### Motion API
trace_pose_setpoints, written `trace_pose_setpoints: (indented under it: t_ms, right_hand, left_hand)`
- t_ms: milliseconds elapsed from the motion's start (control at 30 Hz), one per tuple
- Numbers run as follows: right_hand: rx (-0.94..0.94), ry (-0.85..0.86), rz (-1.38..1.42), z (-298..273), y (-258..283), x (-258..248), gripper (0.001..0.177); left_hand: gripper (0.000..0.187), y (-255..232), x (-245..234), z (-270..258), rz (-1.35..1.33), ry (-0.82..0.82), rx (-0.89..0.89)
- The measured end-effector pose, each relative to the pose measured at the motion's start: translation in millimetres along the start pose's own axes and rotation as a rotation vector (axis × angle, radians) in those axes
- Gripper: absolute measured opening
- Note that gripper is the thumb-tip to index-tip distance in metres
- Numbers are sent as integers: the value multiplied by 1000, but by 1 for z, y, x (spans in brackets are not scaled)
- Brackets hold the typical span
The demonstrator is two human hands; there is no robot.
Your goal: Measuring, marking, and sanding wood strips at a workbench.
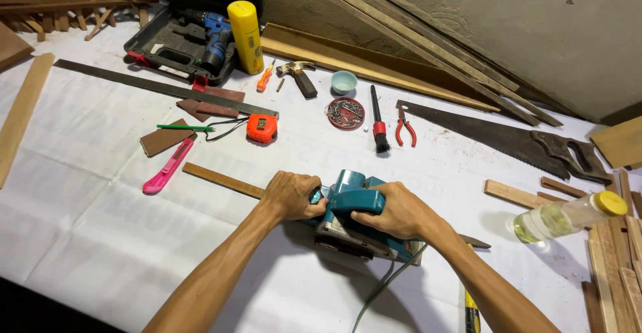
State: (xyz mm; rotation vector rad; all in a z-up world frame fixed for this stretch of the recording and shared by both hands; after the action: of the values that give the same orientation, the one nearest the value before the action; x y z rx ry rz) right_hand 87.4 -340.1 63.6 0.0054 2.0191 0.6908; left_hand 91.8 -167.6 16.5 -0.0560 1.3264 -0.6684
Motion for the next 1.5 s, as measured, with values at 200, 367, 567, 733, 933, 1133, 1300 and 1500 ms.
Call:
trace_pose_setpoints:
  t_ms: [200, 367, 567, 733, 933, 1133, 1300, 1500]
  right_hand:
    - [-17, -33, 36, 6, 7, -2, 42]
    - [77, 32, -28, 5, 36, 5, 39]
    - [29, -22, -37, 29, 59, 25, 40]
    - [30, -9, -26, 49, 86, 38, 40]
    - [84, -11, -67, 66, 128, 47, 42]
    - [7, -52, 8, 91, 156, 48, 46]
    - [133, 12, -17, 104, 174, 56, 48]
    - [24, -43, 5, 129, 221, 55, 48]
  left_hand:
    - [33, 0, -15, -18, -96, -178, -95]
    - [32, 12, -33, -35, -93, -282, -108]
    - [33, 48, -44, -49, -58, -221, -110]
    - [34, 77, -62, -61, -50, -243, -92]
    - [36, 115, -89, -73, -77, -213, -88]
    - [33, 150, -99, -73, -135, -209, -61]
    - [36, 176, -106, -71, -142, -73, -70]
    - [42, 215, -131, -85, -106, -179, -46]
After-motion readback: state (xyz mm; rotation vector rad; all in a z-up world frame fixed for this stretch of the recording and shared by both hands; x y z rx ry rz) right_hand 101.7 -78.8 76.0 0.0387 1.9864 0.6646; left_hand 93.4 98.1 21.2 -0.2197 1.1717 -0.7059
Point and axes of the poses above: each hand's wrist, its own z-axis towards the middle knuckle, its own x-axis out of the palm, y = z × x, the point moved 10 cm from there along z, towards the middle knuckle, and after that the axes turned 1 degree about -z, right-handed, at the moved point
